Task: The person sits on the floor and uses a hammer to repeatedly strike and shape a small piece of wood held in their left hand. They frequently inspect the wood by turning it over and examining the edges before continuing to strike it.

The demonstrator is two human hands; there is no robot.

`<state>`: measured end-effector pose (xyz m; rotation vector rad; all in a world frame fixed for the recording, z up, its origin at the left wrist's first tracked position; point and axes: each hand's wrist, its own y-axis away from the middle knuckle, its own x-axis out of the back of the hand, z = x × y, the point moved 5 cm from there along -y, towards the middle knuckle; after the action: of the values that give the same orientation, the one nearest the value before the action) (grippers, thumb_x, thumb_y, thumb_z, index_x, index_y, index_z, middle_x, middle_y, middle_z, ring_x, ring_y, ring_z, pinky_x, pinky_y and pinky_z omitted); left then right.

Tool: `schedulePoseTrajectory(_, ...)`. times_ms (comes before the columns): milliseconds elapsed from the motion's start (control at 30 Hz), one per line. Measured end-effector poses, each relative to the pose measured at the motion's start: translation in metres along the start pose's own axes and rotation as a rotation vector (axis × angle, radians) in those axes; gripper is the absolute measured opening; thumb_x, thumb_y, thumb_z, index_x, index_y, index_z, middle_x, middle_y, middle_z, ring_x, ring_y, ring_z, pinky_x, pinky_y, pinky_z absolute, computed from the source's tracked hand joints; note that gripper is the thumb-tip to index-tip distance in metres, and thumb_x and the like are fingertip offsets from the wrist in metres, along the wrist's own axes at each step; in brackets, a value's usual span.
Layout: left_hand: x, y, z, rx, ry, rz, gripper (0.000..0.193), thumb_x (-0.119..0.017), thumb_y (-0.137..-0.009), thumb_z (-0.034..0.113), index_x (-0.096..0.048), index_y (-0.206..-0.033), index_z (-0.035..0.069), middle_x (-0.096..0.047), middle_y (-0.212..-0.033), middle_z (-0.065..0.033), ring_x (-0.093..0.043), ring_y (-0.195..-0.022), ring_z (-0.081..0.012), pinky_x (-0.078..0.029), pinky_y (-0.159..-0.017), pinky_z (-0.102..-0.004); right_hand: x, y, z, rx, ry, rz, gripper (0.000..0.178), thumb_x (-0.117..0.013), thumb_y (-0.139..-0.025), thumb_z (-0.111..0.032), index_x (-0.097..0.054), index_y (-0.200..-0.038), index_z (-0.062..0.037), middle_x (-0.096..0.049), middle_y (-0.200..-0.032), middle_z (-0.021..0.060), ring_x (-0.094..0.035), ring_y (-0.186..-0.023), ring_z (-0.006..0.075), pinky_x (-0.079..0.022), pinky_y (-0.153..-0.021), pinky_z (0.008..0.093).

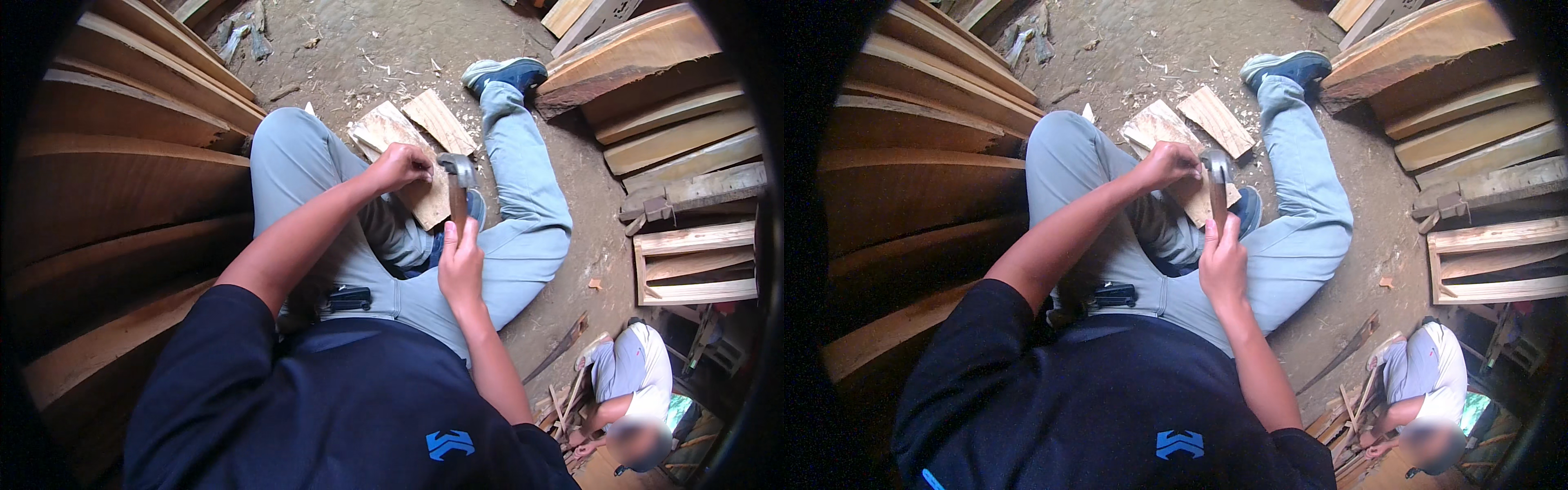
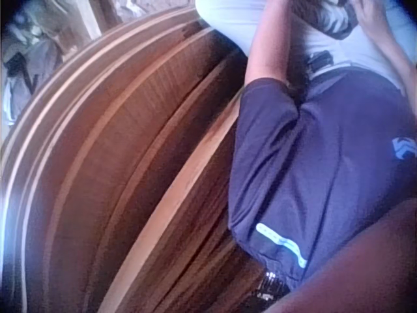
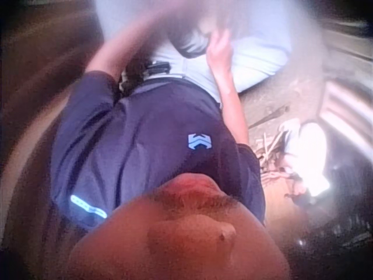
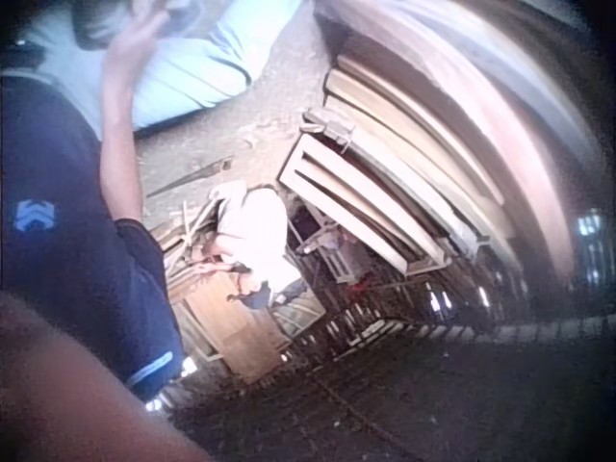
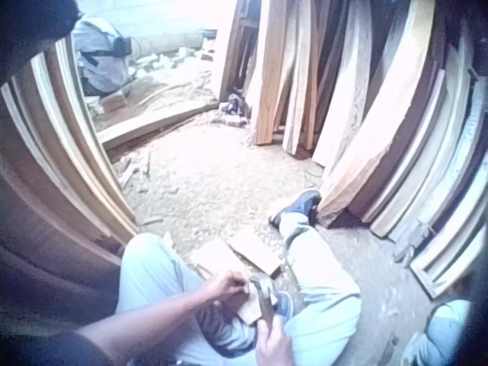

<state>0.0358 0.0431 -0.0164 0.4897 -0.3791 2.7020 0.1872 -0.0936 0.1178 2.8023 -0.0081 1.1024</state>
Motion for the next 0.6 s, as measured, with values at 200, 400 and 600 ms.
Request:
schedulePoseTrajectory(200,0.000,-0.002,0.003,-0.028,0.036,-0.012,0.017,-0.080,-0.077,0.008,-0.076,-0.093,0.003,-0.072,-0.088,-0.0121,-0.071,-0.085,-0.0259,-0.055,-0.076,-0.0365,-0.004,-0.002,0.009,-0.076,0.053,-0.073,0.024,-0.046,-0.107,-0.027,-0.046,-0.116,-0.0048,-0.063,-0.076,0.0299,-0.062,-0.076,0.0535,-0.040,-0.057,0.0588)
schedulePoseTrajectory(400,0.001,-0.001,0.000,-0.008,0.005,0.007,0.017,-0.081,-0.076,0.008,-0.077,-0.092,0.004,-0.072,-0.087,-0.0114,-0.070,-0.083,-0.0257,-0.055,-0.076,-0.0363,-0.004,0.001,0.011,-0.058,0.074,-0.066,0.025,-0.046,-0.107,-0.028,-0.046,-0.116,-0.0049,-0.063,-0.075,0.0309,-0.061,-0.077,0.0538,-0.039,-0.057,0.0589)
schedulePoseTrajectory(600,0.000,-0.002,0.005,-0.019,0.006,-0.004,0.018,-0.082,-0.075,0.008,-0.077,-0.091,0.005,-0.072,-0.084,-0.0099,-0.070,-0.081,-0.0248,-0.055,-0.075,-0.0358,0.004,-0.001,0.017,-0.099,0.047,-0.064,0.028,-0.048,-0.107,-0.030,-0.050,-0.117,-0.0044,-0.062,-0.073,0.0281,-0.062,-0.073,0.0514,-0.042,-0.058,0.0554)
